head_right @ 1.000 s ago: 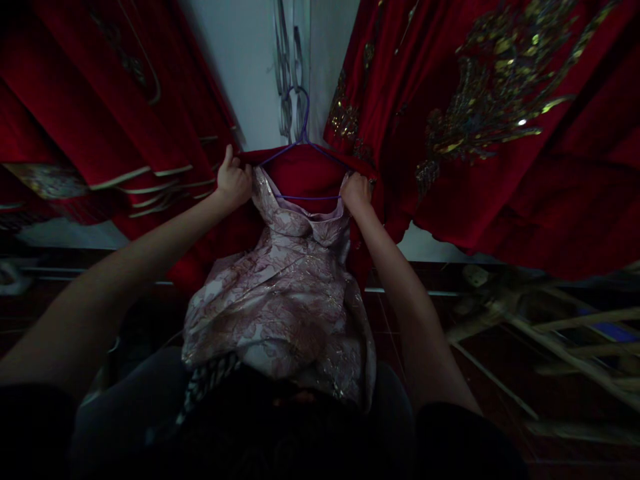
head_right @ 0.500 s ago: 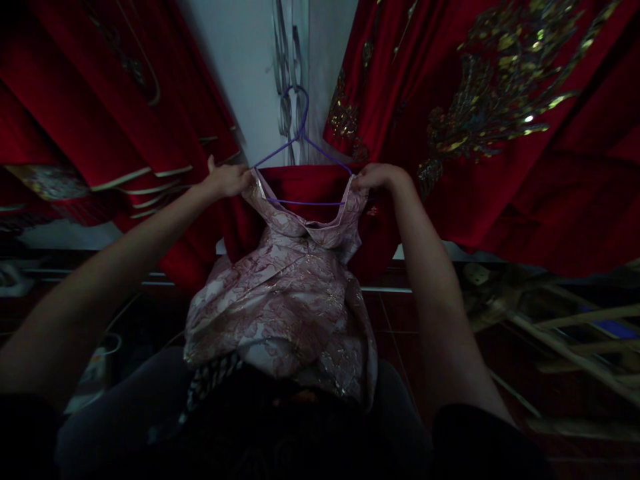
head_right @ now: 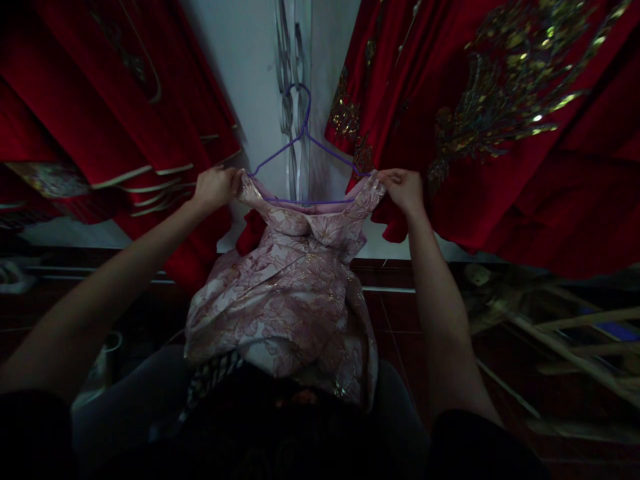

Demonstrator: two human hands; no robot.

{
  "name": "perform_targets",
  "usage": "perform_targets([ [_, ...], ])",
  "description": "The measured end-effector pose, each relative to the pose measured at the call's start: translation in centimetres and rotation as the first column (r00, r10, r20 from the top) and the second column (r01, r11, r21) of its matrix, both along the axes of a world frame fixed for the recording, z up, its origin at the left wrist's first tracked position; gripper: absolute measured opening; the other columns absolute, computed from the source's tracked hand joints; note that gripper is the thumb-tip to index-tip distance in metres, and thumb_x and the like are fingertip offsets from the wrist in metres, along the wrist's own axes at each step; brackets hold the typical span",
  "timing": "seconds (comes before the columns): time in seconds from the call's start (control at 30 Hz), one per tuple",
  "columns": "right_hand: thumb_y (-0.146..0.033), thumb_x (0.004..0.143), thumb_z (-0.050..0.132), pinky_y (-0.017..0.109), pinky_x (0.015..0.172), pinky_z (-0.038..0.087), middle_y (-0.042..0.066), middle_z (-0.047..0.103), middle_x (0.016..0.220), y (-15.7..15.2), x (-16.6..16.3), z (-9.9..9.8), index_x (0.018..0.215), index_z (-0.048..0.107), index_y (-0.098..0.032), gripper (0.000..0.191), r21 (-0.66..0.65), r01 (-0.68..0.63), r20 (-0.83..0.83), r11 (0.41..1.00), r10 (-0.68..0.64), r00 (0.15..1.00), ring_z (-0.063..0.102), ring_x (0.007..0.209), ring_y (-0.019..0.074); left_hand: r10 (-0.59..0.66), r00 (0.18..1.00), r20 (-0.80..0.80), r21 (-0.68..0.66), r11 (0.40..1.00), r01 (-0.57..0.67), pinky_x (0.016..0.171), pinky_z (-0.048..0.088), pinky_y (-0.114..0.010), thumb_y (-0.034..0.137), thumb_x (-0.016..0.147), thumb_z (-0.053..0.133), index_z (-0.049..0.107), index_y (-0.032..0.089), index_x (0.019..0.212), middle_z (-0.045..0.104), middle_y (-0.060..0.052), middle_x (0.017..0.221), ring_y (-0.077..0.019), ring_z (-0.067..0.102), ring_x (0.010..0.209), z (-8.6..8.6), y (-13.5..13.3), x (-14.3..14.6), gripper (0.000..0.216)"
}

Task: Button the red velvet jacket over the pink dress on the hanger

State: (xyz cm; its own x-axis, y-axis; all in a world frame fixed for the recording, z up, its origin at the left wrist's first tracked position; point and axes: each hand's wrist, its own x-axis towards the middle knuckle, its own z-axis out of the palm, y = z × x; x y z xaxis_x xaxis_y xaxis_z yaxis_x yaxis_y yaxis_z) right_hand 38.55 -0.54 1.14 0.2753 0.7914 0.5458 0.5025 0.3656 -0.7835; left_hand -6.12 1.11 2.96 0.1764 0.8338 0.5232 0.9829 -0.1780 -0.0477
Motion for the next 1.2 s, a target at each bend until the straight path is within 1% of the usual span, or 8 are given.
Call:
perform_targets([
  [0.13, -0.026, 0.072, 0.069, 0.039, 0.072, 0.06, 0.008, 0.075, 0.081, -0.9, 1.9, -2.3, 0.078, 0.071, -0.018, 0.01, -0.137, 0.106, -0.055, 0.985, -0.114, 0.992, 0.072, 0.077, 0.0243, 0.091, 0.982, -0.168, -0.165, 0.979, -0.12, 0.084, 0.047, -0.047, 0.035, 0.094, 0.03, 0.068, 0.004, 0.105, 0.067, -0.028, 0.104, -0.0397, 0.063, 0.104, -0.3, -1.2, -0.7, 0.051],
  [0.27, -0.022, 0.069, 0.072, 0.032, 0.063, 0.059, 0.006, 0.073, 0.073, -3.0, 1.2, -3.8, 0.073, 0.071, -0.017, 0.007, -0.358, -0.043, -0.03, 0.933, 0.035, 0.999, 0.068, 0.063, 0.0186, 0.023, 0.951, -0.308, -0.348, 0.928, -0.135, 0.08, 0.049, -0.043, 0.041, 0.089, 0.042, 0.07, 0.006, 0.101, 0.069, -0.025, 0.099, -0.0383, 0.065, 0.099, -0.8, -2.3, 0.1, 0.046],
  [0.4, -0.029, 0.069, 0.077, 0.03, 0.064, 0.058, 0.005, 0.072, 0.071, -4.3, -1.1, -4.4, 0.074, 0.069, -0.017, 0.015, -0.43, -0.166, -0.003, 0.887, 0.182, 0.983, 0.066, 0.061, 0.0154, -0.23, 0.924, -0.305, -0.279, 0.95, 0.144, 0.084, 0.049, -0.04, 0.037, 0.092, 0.039, 0.071, 0.009, 0.099, 0.068, -0.02, 0.097, -0.0323, 0.063, 0.103, -1.5, -2.9, 3.4, 0.043],
  [0.5, -0.039, 0.069, 0.076, 0.032, 0.065, 0.058, 0.005, 0.072, 0.072, -4.4, -2.3, -4.5, 0.077, 0.069, -0.018, 0.024, -0.392, -0.199, 0.037, 0.898, 0.231, 0.972, 0.066, 0.064, 0.0169, -0.512, 0.807, -0.296, -0.115, 0.857, 0.502, 0.098, 0.044, -0.045, 0.031, 0.09, 0.043, 0.072, 0.009, 0.096, 0.061, -0.02, 0.12, -0.032, 0.053, 0.118, -2.5, -2.8, 6.8, 0.037],
  [0.6, -0.043, 0.071, 0.071, 0.039, 0.074, 0.058, 0.006, 0.073, 0.079, -4.3, -2.9, -4.3, 0.08, 0.069, -0.021, 0.024, -0.311, -0.241, 0.109, 0.919, 0.287, 0.952, 0.068, 0.072, 0.0205, -0.65, 0.708, -0.276, -0.049, 0.745, 0.666, 0.112, 0.033, -0.049, 0.026, 0.087, 0.047, 0.073, 0.01, 0.09, 0.045, -0.016, 0.145, -0.0321, 0.042, 0.131, -4.0, -2.1, 9.7, 0.031],
  [0.83, -0.034, 0.08, 0.058, 0.044, 0.106, 0.044, 0.008, 0.067, 0.119, -4.0, -2.0, -4.1, 0.087, 0.068, -0.022, 0.017, 0.043, 0.017, 0.294, 0.999, -0.029, 0.955, 0.06, 0.117, 0.0245, -0.674, 0.72, -0.167, -0.109, 0.738, 0.666, 0.111, 0.032, -0.053, 0.028, 0.087, 0.047, 0.074, 0.015, 0.085, 0.047, -0.011, 0.146, -0.0304, 0.046, 0.128, -6.3, -1.9, 10.9, 0.03],
  [1.0, -0.029, 0.08, 0.053, 0.044, 0.101, 0.047, 0.011, 0.068, 0.114, -2.6, 0.2, -5.3, 0.087, 0.062, -0.021, 0.014, 0.116, 0.265, 0.202, 0.957, -0.284, 0.937, 0.063, 0.11, 0.0254, -0.668, 0.726, -0.166, -0.061, 0.741, 0.668, 0.108, 0.031, -0.054, 0.03, 0.091, 0.043, 0.073, 0.02, 0.097, 0.05, -0.006, 0.145, -0.0303, 0.047, 0.126, -5.5, -5.5, 8.3, 0.032],
  [1.2, -0.031, 0.082, 0.052, 0.043, 0.099, 0.048, 0.011, 0.069, 0.11, -2.5, 0.2, -5.4, 0.087, 0.061, -0.02, 0.015, 0.14, 0.267, 0.17, 0.953, -0.289, 0.942, 0.064, 0.107, 0.0246, -0.658, 0.728, -0.192, -0.035, 0.746, 0.665, 0.11, 0.027, -0.052, 0.031, 0.093, 0.043, 0.071, 0.021, 0.107, 0.049, -0.006, 0.145, -0.0295, 0.045, 0.127, -4.5, -7.5, 6.4, 0.033],
])
